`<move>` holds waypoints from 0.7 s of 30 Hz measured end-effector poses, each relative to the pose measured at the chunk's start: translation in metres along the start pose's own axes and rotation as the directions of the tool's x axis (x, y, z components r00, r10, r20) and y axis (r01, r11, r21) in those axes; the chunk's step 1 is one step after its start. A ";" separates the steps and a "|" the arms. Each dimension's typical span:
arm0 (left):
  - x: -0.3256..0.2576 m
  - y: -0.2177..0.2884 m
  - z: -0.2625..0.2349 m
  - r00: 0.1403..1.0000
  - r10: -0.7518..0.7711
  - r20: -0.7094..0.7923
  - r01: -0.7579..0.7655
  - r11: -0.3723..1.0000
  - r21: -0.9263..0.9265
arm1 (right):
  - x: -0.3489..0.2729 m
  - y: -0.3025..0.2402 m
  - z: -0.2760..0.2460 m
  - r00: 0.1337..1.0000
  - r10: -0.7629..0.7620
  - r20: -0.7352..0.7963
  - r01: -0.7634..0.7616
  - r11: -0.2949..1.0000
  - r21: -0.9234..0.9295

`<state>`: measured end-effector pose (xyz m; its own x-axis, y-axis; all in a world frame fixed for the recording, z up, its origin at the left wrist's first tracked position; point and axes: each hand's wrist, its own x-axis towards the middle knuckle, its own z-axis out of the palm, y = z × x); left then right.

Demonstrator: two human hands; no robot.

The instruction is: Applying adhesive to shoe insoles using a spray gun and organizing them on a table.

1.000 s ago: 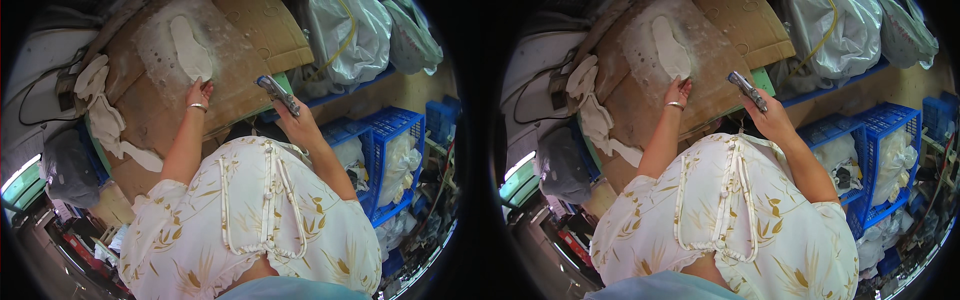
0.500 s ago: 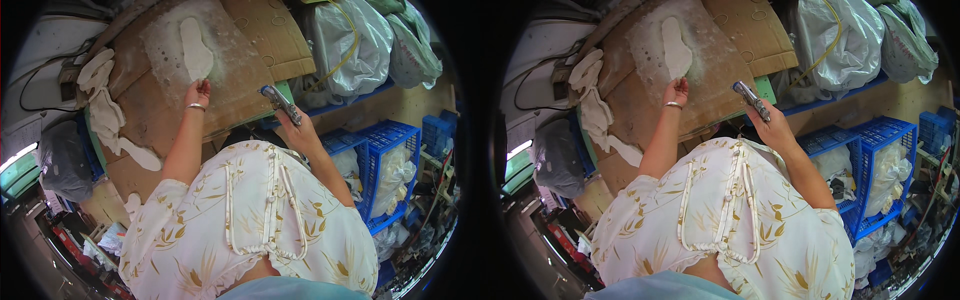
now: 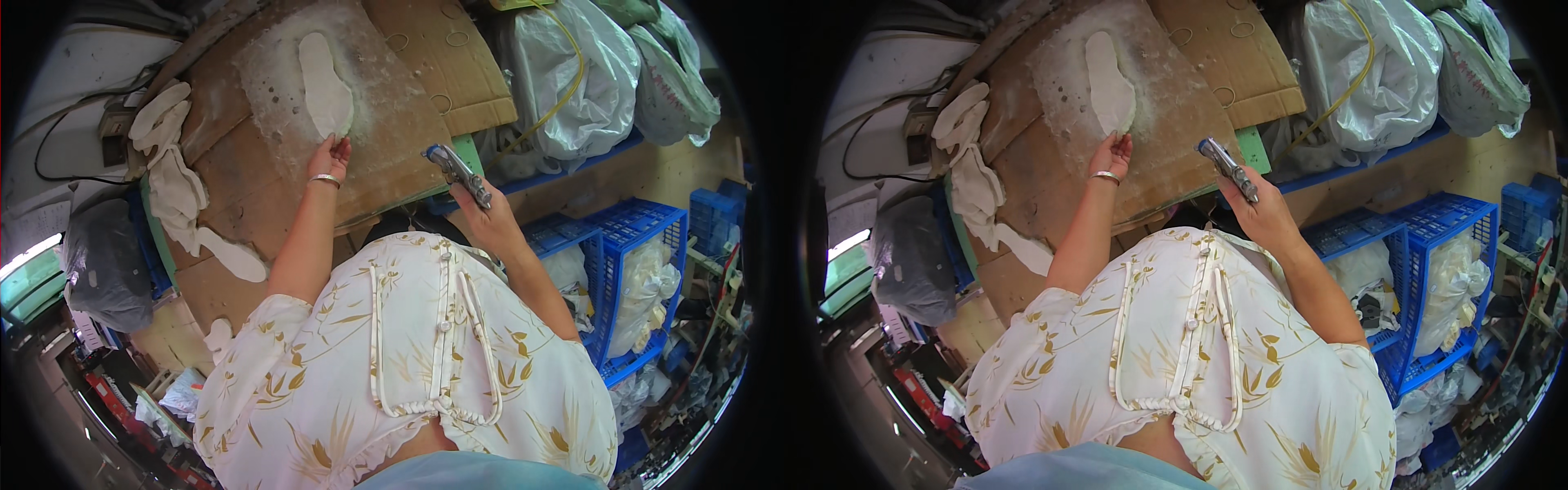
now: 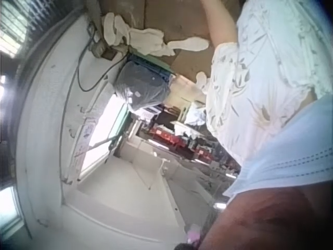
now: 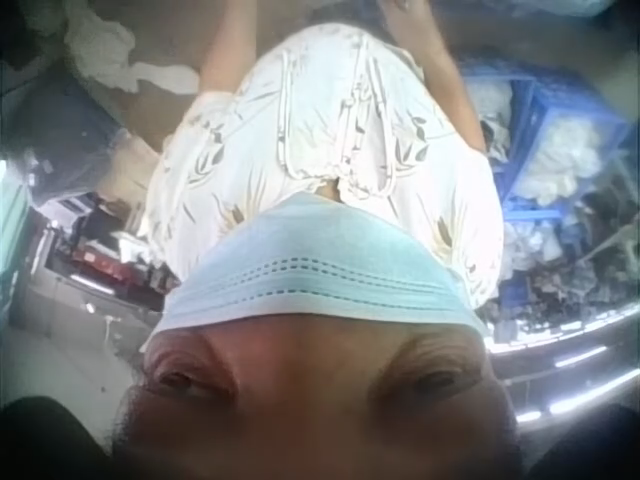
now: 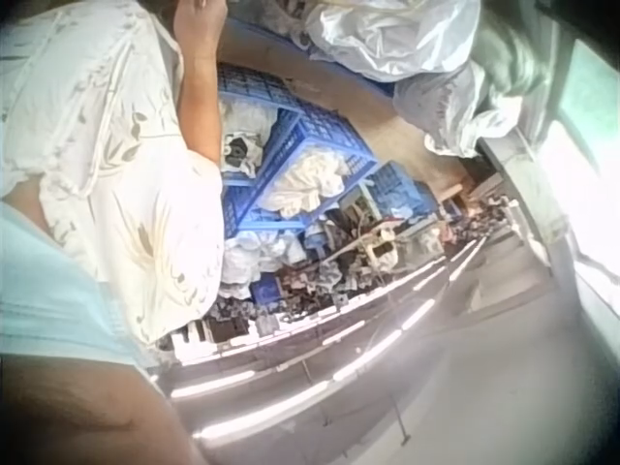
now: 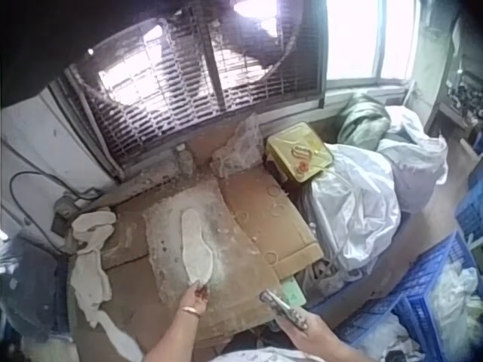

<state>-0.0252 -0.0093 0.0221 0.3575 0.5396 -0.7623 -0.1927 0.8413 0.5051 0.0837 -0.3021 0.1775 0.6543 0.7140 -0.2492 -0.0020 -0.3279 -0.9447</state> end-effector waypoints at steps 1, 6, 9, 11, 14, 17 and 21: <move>0.001 -0.001 -0.002 1.000 -0.002 0.024 0.001 1.000 0.025 | 0.000 0.000 0.000 1.000 0.005 -0.005 -0.005 1.000 0.003; -0.005 -0.008 0.002 0.991 0.126 0.049 -0.135 0.942 0.308 | 0.000 0.003 0.003 1.000 0.011 -0.004 -0.011 1.000 -0.026; -0.005 -0.010 0.002 0.986 0.166 -0.001 -0.152 0.906 0.395 | 0.001 0.001 0.005 1.000 0.000 0.018 0.000 0.999 -0.047; -0.004 -0.007 0.003 0.983 0.183 0.019 -0.175 0.900 0.400 | 0.001 -0.005 0.007 0.997 0.078 0.021 -0.077 0.997 -0.029; -0.006 0.005 0.006 0.963 0.260 0.064 -0.267 0.911 0.314 | 0.004 -0.012 0.010 0.996 0.064 0.067 -0.062 0.998 -0.029; -0.021 0.032 0.028 0.903 0.403 0.150 -0.420 0.902 0.103 | 0.006 -0.018 0.011 0.993 -0.001 0.119 0.007 0.999 -0.053; -0.067 0.090 0.057 0.827 0.510 0.235 -0.510 0.858 -0.065 | 0.006 -0.020 0.009 0.992 0.069 0.109 -0.061 0.996 -0.069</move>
<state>-0.0144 0.0285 0.1414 0.4122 0.8676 -0.2781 -0.4073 0.4485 0.7956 0.0811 -0.2856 0.1930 0.5665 0.7528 -0.3352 0.0098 -0.4129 -0.9107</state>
